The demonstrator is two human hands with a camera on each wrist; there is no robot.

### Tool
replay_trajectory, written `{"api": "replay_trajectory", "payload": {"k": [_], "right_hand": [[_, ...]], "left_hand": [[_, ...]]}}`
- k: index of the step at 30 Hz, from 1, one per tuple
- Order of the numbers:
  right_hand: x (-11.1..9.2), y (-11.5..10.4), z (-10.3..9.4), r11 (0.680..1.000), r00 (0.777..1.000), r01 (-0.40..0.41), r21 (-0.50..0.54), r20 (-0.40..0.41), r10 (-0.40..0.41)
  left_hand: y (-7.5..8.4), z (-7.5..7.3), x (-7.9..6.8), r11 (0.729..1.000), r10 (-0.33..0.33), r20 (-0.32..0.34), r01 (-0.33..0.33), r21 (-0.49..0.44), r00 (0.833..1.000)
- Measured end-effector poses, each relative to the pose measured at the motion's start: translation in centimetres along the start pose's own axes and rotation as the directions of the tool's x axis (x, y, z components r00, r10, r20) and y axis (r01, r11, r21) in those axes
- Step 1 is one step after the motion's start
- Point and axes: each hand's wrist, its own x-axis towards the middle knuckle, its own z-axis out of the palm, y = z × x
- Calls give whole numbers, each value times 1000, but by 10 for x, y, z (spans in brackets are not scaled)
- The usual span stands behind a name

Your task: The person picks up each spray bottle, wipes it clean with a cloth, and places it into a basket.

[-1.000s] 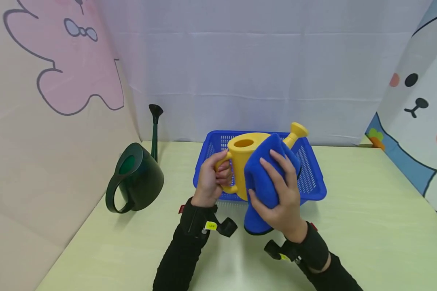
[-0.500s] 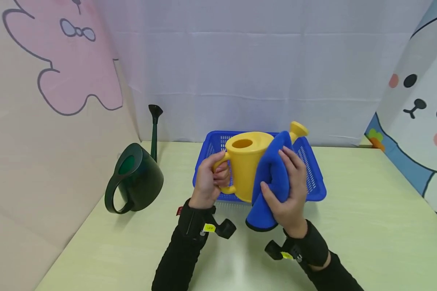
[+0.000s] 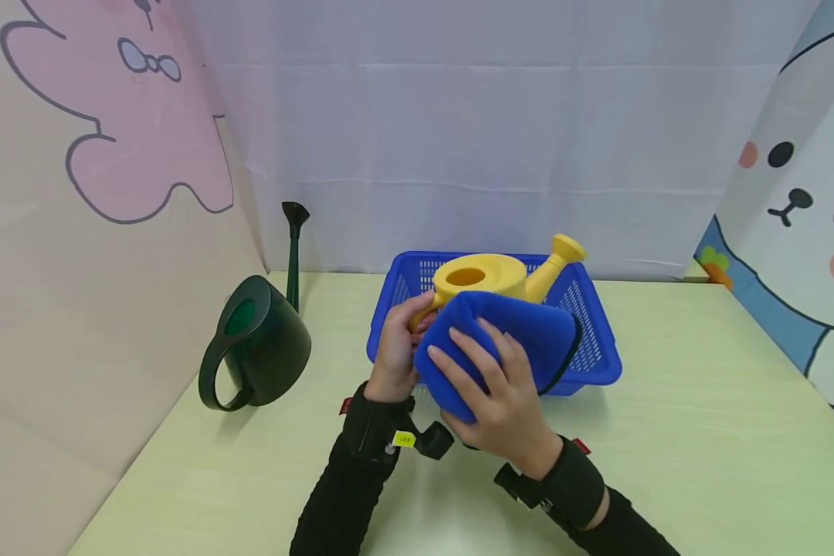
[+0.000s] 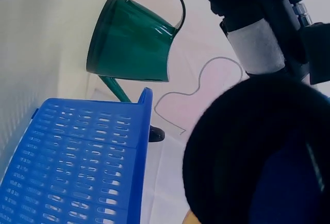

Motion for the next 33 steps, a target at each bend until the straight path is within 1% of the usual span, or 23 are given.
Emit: {"api": "replay_trajectory", "payload": {"k": [3,6,8,9,11,12,14,15,17,19,20,21,22,23,24,25,27,29,30,31,33], "right_hand": [[0,-1,1,1000,1000,0,4,5,0],[0,2,1,998,998,-40,39,-48,41],[1,4,0,992,990,-84,89,-103,93],[1,6,-1,985,983,-114,126,-129,130],[1,9,-3,960,959,-180,213,-177,219],[1,10,-5,940,944,-216,263,-191,270],[2,14,-8,888,907,-285,360,-199,372],[3,16,-10,855,884,-319,408,-197,423],[4,19,-14,778,835,-387,494,-171,524],[5,21,-16,706,788,-437,557,-143,599],[6,21,-17,680,769,-454,576,-132,625],[6,21,-18,663,757,-466,586,-124,642],[6,21,-18,660,753,-473,584,-121,647],[6,22,-17,670,757,-471,573,-128,641],[5,22,-16,694,768,-465,550,-140,625],[4,21,-14,727,785,-449,519,-159,599],[2,20,-11,807,830,-405,430,-198,522],[1,17,-7,885,877,-338,319,-233,419],[1,15,-5,918,902,-299,263,-235,361],[1,13,-4,943,924,-254,214,-233,302],[2,10,-2,979,962,-161,124,-201,184]], "left_hand": [[0,0,-1,1000,5,2,-5,3,1000],[0,1,-1,1000,6,1,-6,5,1000],[1,1,-1,1000,3,4,-3,17,1000],[2,0,-1,1000,2,6,-2,24,1000],[3,0,-1,999,-3,13,2,38,1000],[4,0,-1,999,-4,17,3,45,1000],[5,0,-1,999,-5,23,4,50,1000],[5,-1,-2,999,-4,23,3,50,1000],[6,-1,-2,999,2,26,-3,50,1000],[6,-1,-3,998,12,27,-13,54,1000],[6,-1,-4,998,17,28,-18,56,999],[6,-1,-4,998,21,28,-23,59,999],[6,-1,-4,998,24,26,-26,62,999],[6,0,-5,998,26,24,-27,63,999],[7,0,-5,997,28,20,-29,66,999],[6,0,-5,997,29,17,-30,67,999],[6,1,-5,997,34,13,-35,69,999],[6,1,-5,997,36,13,-37,71,999],[6,1,-5,997,37,14,-38,71,999],[6,1,-5,997,37,14,-38,68,999],[5,1,-5,998,32,12,-32,55,999]]}}
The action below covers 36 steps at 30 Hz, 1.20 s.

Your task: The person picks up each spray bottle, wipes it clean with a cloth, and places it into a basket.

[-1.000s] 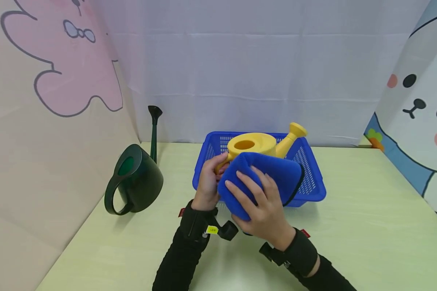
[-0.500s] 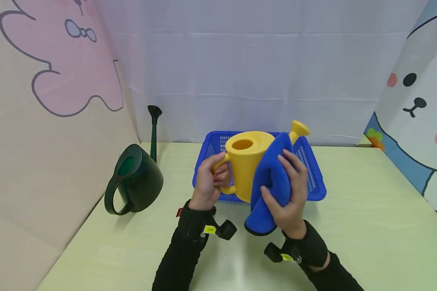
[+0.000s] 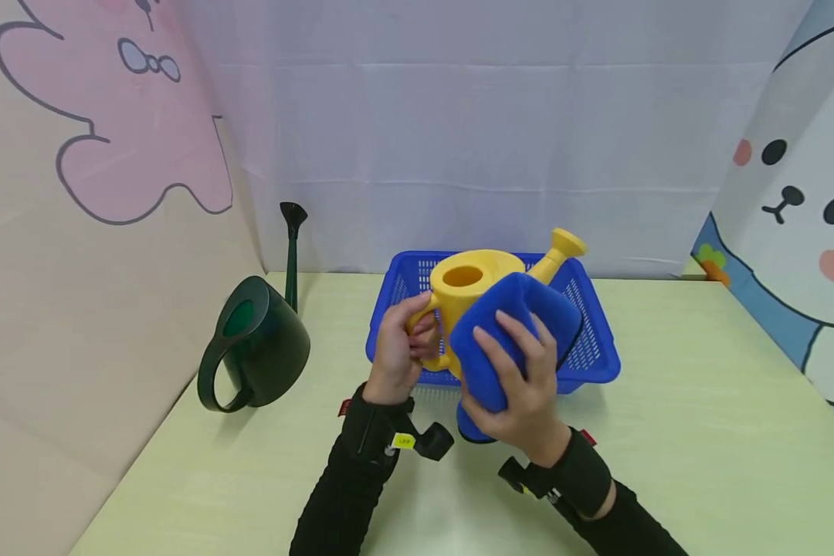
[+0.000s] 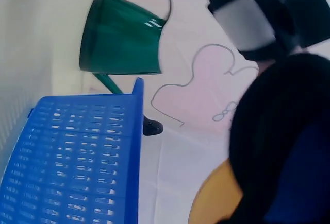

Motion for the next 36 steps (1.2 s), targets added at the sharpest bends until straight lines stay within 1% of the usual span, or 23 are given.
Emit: {"api": "replay_trajectory", "payload": {"k": [2,5,7,8,9,10,12,14,16,17,18,19,21,23,25,26,27,28,29,32,34,36], "right_hand": [[-1,-3,2,993,992,112,-34,70,-109],[-3,-8,3,964,952,259,-56,183,-245],[-3,-9,4,945,927,323,-55,222,-304],[-3,-9,4,938,919,342,-56,229,-321],[-3,-9,5,935,917,350,-58,226,-329],[-3,-9,4,937,921,345,-55,213,-327],[-2,-7,4,946,938,320,-50,157,-309],[0,-4,3,966,963,259,-21,89,-256],[1,-1,0,985,985,172,25,17,-172],[2,0,-1,992,993,114,57,-12,-114],[3,2,-4,994,998,52,95,-36,-48],[4,4,-5,990,998,-11,142,-58,19],[7,9,-9,964,986,-126,236,-80,148],[11,14,-12,912,962,-224,343,-72,264],[13,18,-13,862,939,-288,418,-54,340],[14,19,-13,847,932,-309,432,-42,361],[14,20,-13,842,927,-322,433,-33,372],[14,20,-13,845,927,-328,423,-27,374],[13,20,-12,857,930,-325,399,-28,366],[9,17,-9,917,953,-274,290,-45,299],[6,14,-7,953,972,-216,212,-49,231],[5,11,-5,980,988,-139,142,-43,146]], "left_hand": [[-1,0,0,1000,-9,-6,9,-17,1000],[-1,0,0,999,-13,-17,13,-29,1000],[-1,1,0,1000,-12,-20,11,-28,1000],[-1,1,-1,1000,-10,-19,10,-24,1000],[-1,1,-1,1000,-8,-16,8,-24,1000],[0,2,-1,1000,-9,-14,8,-25,1000],[0,2,-1,999,-12,-5,12,-35,1000],[1,2,-1,999,-12,0,12,-34,1000],[2,2,-1,999,-19,8,19,-38,1000],[3,2,-1,999,-21,13,21,-40,1000],[3,1,-1,999,-23,17,23,-41,1000],[4,0,-1,999,-25,20,26,-40,999],[5,-2,0,998,-32,30,33,-55,999],[6,-4,1,997,-28,33,30,-67,999],[7,-5,1,997,-22,33,24,-75,999],[8,-6,2,997,-19,33,22,-78,999],[8,-6,2,997,-17,34,20,-81,999],[8,-7,3,997,-16,34,18,-79,999],[7,-7,3,997,-14,33,16,-77,999],[6,-7,3,997,-11,32,13,-72,999],[6,-7,2,997,-6,28,8,-70,1000],[5,-6,1,998,-3,19,5,-68,1000]]}}
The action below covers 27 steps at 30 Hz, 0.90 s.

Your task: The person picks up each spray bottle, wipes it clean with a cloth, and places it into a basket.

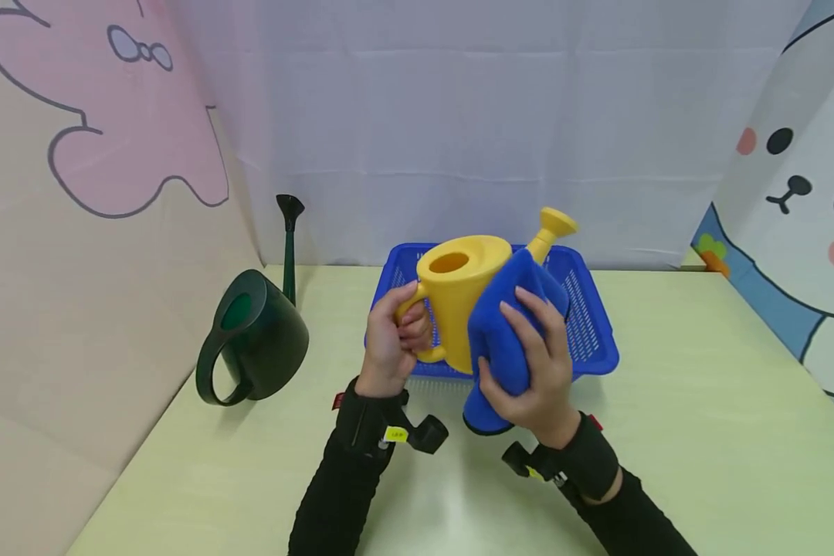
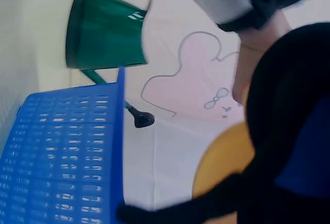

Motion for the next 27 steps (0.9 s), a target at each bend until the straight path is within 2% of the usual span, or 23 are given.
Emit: {"api": "replay_trajectory", "payload": {"k": [4,8,12,14,17,20,23,27], "right_hand": [[-3,-7,6,980,983,178,-85,60,-173],[-6,-14,10,927,934,344,-152,156,-321],[-9,-19,14,863,875,461,-206,265,-404],[-10,-20,14,854,864,477,-207,291,-411],[-8,-18,13,867,871,462,-188,280,-404],[-5,-14,10,895,894,419,-155,244,-377],[-3,-11,9,935,934,340,-101,155,-323],[-1,-8,6,984,984,175,11,10,-175]], "left_hand": [[0,1,-1,1000,-2,-18,2,4,1000],[0,3,-2,1000,-8,-34,8,-4,999],[0,3,-2,1000,-28,-47,28,-7,999],[0,4,-3,999,-36,-46,35,-9,998],[1,4,-3,1000,-24,-41,24,-16,999],[1,5,-3,1000,-2,-44,1,-10,999],[2,4,-3,1000,18,-35,-18,8,999],[2,1,-2,1000,26,-9,-25,12,1000]]}}
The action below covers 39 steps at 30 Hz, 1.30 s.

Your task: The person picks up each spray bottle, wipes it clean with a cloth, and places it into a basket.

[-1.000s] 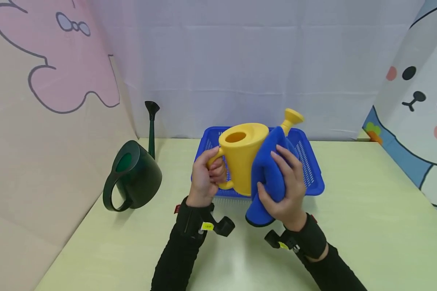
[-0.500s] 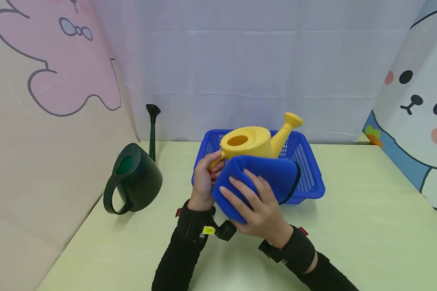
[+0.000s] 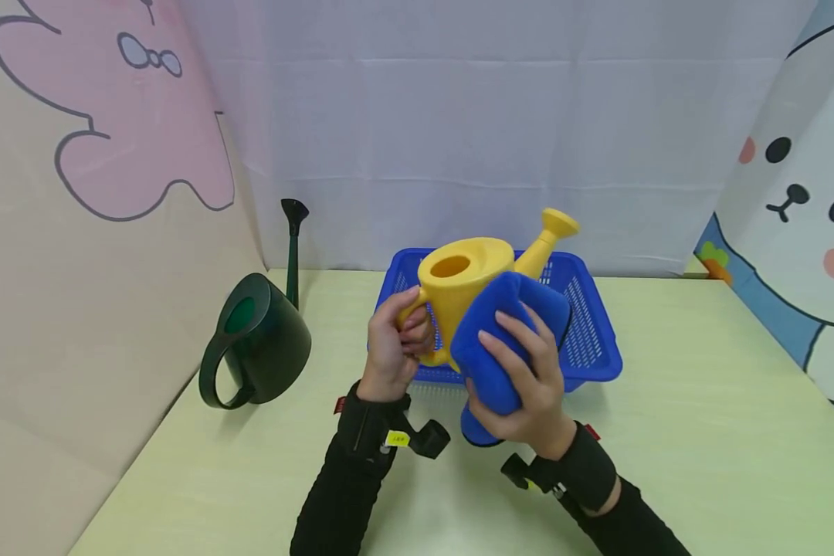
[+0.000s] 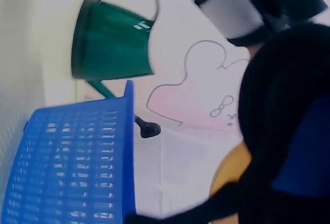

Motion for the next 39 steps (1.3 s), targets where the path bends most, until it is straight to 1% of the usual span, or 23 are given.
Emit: {"api": "replay_trajectory", "payload": {"k": [2,4,6,8,10,11,13,15,18,20,22,24,26,27,29,31,32,34,36,38,39], "right_hand": [[-1,3,-3,994,995,-86,62,-43,89],[-2,7,-5,979,983,-165,122,-66,174],[-2,12,-7,953,965,-233,194,-72,251],[-3,15,-9,923,947,-292,251,-60,316],[-3,17,-11,899,931,-336,281,-42,362],[-4,17,-11,893,927,-351,282,-31,374],[-4,18,-11,896,926,-359,262,-21,378],[-4,17,-10,912,934,-345,221,-20,358],[-4,13,-7,951,959,-279,130,-15,284],[-4,10,-5,976,978,-208,60,-3,209],[-4,7,-2,993,993,-120,3,19,120],[-4,3,0,999,998,-28,-45,54,31],[-4,0,1,993,993,69,-91,103,-59],[-4,-2,2,987,986,116,-113,132,-100],[-5,-6,4,965,965,206,-163,199,-172],[-7,-9,7,938,939,281,-203,260,-225],[-8,-10,8,928,928,305,-216,286,-239],[-10,-11,9,912,915,334,-236,312,-255],[-10,-11,10,913,920,328,-242,303,-250],[-10,-10,10,931,940,287,-227,256,-227],[-10,-9,10,942,952,259,-215,219,-212]], "left_hand": [[0,-1,0,1000,0,7,0,-7,1000],[1,-1,0,1000,3,15,-3,-13,1000],[2,-2,-1,1000,6,24,-5,-24,1000],[3,-2,-1,1000,9,26,-9,-26,1000],[4,-3,-2,1000,13,21,-13,-19,1000],[4,-3,-2,1000,13,17,-13,-16,1000],[5,-4,-2,1000,14,7,-14,-3,1000],[5,-4,-3,1000,13,-4,-13,6,1000],[6,-5,-2,1000,9,-14,-9,9,1000],[5,-5,-2,1000,9,-19,-9,7,1000],[5,-5,-2,1000,11,-22,-11,1,1000],[4,-5,-2,1000,14,-22,-14,-8,1000],[3,-4,-2,1000,15,-21,-16,-25,1000],[3,-4,-1,999,14,-21,-15,-35,1000],[3,-3,-1,998,4,-19,-5,-57,1000],[2,-3,-1,996,-19,-14,18,-84,1000],[2,-2,-1,995,-32,-13,31,-97,999],[2,-2,-1,992,-52,-10,51,-115,999],[2,-1,-1,990,-56,-8,54,-127,998],[1,0,-1,993,-37,-16,35,-117,999],[1,1,0,994,-23,-17,21,-107,1000]]}}
